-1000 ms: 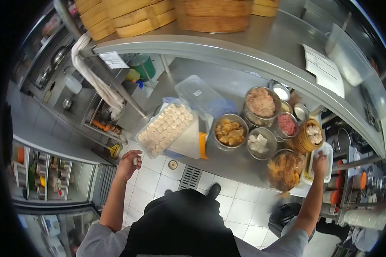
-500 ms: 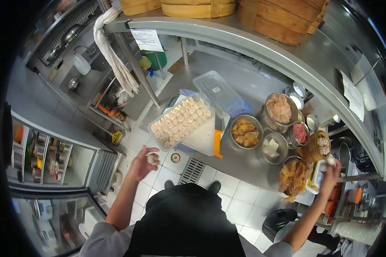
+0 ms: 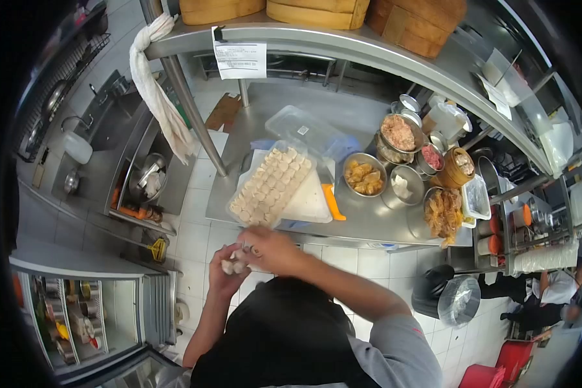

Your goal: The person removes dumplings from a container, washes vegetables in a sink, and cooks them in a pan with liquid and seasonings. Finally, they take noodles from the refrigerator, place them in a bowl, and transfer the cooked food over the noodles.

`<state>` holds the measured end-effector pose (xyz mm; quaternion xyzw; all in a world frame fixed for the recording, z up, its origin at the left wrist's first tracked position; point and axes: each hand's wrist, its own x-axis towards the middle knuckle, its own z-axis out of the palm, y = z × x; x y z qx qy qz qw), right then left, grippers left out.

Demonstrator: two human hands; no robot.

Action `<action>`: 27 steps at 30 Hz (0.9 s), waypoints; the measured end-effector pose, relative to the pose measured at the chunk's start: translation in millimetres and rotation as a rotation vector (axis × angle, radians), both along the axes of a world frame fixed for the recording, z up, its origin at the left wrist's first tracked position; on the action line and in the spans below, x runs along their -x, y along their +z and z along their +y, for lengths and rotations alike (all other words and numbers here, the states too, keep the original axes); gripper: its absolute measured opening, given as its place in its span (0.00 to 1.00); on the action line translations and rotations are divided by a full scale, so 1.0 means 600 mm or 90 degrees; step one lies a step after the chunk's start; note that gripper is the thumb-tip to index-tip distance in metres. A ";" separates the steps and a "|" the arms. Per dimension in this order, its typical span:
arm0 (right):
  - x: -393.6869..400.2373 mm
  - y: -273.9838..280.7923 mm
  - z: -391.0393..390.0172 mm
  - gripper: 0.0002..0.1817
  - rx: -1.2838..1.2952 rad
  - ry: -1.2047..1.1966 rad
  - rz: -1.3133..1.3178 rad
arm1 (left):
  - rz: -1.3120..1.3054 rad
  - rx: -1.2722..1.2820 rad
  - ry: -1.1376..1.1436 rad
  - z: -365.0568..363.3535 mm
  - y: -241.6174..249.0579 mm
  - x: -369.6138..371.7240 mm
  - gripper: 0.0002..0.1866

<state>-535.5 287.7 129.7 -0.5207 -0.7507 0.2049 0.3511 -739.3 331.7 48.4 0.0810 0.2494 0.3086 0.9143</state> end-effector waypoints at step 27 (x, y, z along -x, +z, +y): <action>-0.606 -0.187 0.385 0.18 0.260 -0.438 -0.443 | 0.390 -0.311 -0.159 0.320 -0.049 -0.030 0.18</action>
